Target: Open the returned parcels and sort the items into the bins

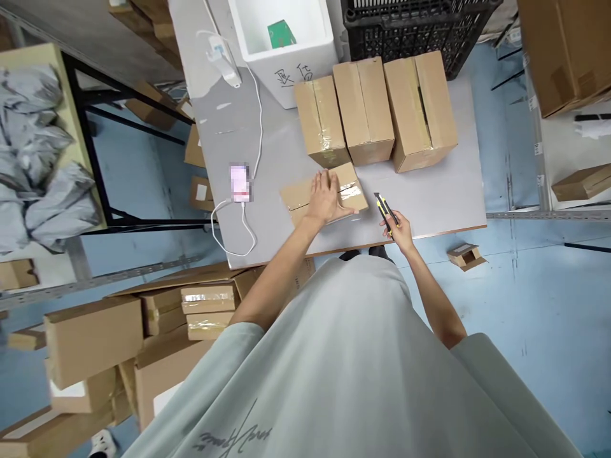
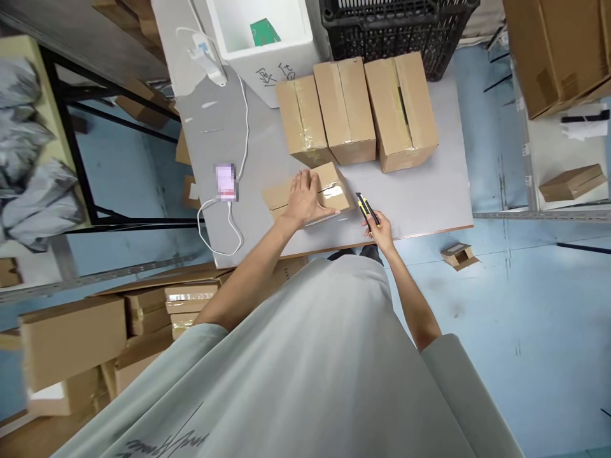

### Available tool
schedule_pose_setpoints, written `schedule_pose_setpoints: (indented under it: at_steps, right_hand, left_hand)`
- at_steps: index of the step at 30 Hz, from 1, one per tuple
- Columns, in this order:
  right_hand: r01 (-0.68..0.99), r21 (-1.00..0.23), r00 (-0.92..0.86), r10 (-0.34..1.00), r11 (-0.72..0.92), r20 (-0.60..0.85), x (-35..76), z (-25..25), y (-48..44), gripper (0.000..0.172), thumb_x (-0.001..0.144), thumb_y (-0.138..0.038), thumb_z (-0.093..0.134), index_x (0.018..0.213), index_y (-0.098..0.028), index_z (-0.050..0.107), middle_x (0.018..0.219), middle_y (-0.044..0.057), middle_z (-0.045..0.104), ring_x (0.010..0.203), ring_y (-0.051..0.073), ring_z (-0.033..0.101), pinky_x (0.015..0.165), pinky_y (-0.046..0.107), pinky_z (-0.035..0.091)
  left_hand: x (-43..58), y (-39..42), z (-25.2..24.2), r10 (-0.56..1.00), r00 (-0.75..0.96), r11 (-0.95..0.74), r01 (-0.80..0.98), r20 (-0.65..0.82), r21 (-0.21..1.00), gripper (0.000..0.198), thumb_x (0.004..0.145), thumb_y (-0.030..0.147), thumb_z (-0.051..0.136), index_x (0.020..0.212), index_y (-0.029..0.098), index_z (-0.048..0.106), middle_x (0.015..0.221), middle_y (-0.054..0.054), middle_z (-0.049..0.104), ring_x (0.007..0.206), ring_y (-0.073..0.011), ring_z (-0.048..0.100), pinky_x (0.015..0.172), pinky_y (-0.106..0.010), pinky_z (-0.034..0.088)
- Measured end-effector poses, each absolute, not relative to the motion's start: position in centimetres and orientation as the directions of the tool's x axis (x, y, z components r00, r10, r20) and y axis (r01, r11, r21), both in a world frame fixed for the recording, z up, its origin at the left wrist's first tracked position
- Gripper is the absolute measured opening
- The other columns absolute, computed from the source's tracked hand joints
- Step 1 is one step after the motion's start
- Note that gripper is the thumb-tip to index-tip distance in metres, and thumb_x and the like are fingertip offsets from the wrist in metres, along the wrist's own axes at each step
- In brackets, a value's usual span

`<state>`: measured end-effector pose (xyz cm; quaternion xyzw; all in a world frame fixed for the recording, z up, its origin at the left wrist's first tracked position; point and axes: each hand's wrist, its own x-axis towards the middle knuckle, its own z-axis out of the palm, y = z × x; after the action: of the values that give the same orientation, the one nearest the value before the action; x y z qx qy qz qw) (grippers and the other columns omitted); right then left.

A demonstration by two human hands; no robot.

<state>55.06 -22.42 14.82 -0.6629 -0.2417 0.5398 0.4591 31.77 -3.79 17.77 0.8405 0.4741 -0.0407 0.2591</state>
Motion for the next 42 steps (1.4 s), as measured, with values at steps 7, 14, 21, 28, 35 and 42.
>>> schedule_pose_setpoints:
  at_steps: [7,14,21,28,35,42]
  right_hand:
    - [-0.207,-0.884,0.243,0.853,-0.419,-0.461,55.4,13.9,-18.6,0.080,0.083,-0.093,0.077,0.123,-0.024,0.072,0.085,0.000,0.080,0.052,0.011,0.062,0.044,0.024,0.047]
    - [-0.208,-0.884,0.171,0.874,-0.419,-0.454,55.3,12.8,-15.8,0.084,0.080,-0.095,0.078,0.124,-0.023,0.074,0.085,0.000,0.080,0.051,0.011,0.061,0.044,0.025,0.046]
    - [-0.183,-0.888,0.120,0.887,-0.422,-0.446,55.9,12.5,-15.2,0.084,0.081,-0.096,0.078,0.124,-0.023,0.075,0.084,0.000,0.081,0.050,0.011,0.059,0.042,0.025,0.044]
    - [-0.176,-0.895,0.097,0.898,-0.409,-0.430,56.4,12.5,-15.2,0.084,0.084,-0.095,0.078,0.125,-0.022,0.077,0.084,0.001,0.081,0.048,0.011,0.057,0.041,0.025,0.044]
    - [-0.193,-0.894,0.086,0.900,-0.405,-0.427,56.7,12.9,-15.2,0.083,0.085,-0.093,0.080,0.125,-0.021,0.078,0.083,0.001,0.081,0.047,0.010,0.057,0.040,0.025,0.044]
    - [-0.182,-0.885,0.050,0.895,-0.428,-0.443,56.5,13.8,-15.9,0.079,0.084,-0.092,0.081,0.119,-0.021,0.079,0.080,0.001,0.079,0.046,0.010,0.054,0.039,0.025,0.042]
  left_hand:
    - [30.6,-3.5,18.0,0.725,0.577,-0.443,0.809,-0.376,0.387,0.170,0.061,0.091,0.094,0.184,0.002,0.017,0.188,-0.043,0.013,0.179,-0.0605,0.006,0.142,-0.077,0.006]
    - [29.9,-3.8,17.8,0.696,0.600,-0.459,0.794,-0.395,0.399,0.169,0.059,0.079,0.102,0.185,0.006,0.017,0.190,-0.040,0.011,0.179,-0.0592,0.007,0.143,-0.074,0.010]
    - [29.6,-3.8,17.6,0.705,0.593,-0.433,0.794,-0.389,0.426,0.172,0.057,0.081,0.103,0.187,0.009,0.016,0.191,-0.037,0.012,0.180,-0.0588,0.005,0.144,-0.073,0.007]
    - [29.3,-3.7,16.9,0.705,0.605,-0.436,0.782,-0.370,0.446,0.170,0.061,0.088,0.099,0.187,0.009,0.017,0.191,-0.036,0.012,0.180,-0.0586,0.006,0.144,-0.073,0.007]
    - [29.2,-3.7,16.5,0.708,0.608,-0.442,0.779,-0.360,0.445,0.172,0.059,0.082,0.103,0.187,0.008,0.016,0.191,-0.037,0.011,0.179,-0.0592,0.004,0.144,-0.073,0.006]
    - [29.3,-3.6,16.4,0.700,0.611,-0.448,0.779,-0.370,0.439,0.173,0.059,0.077,0.105,0.188,0.009,0.011,0.192,-0.036,0.010,0.180,-0.0589,0.003,0.144,-0.072,0.005]
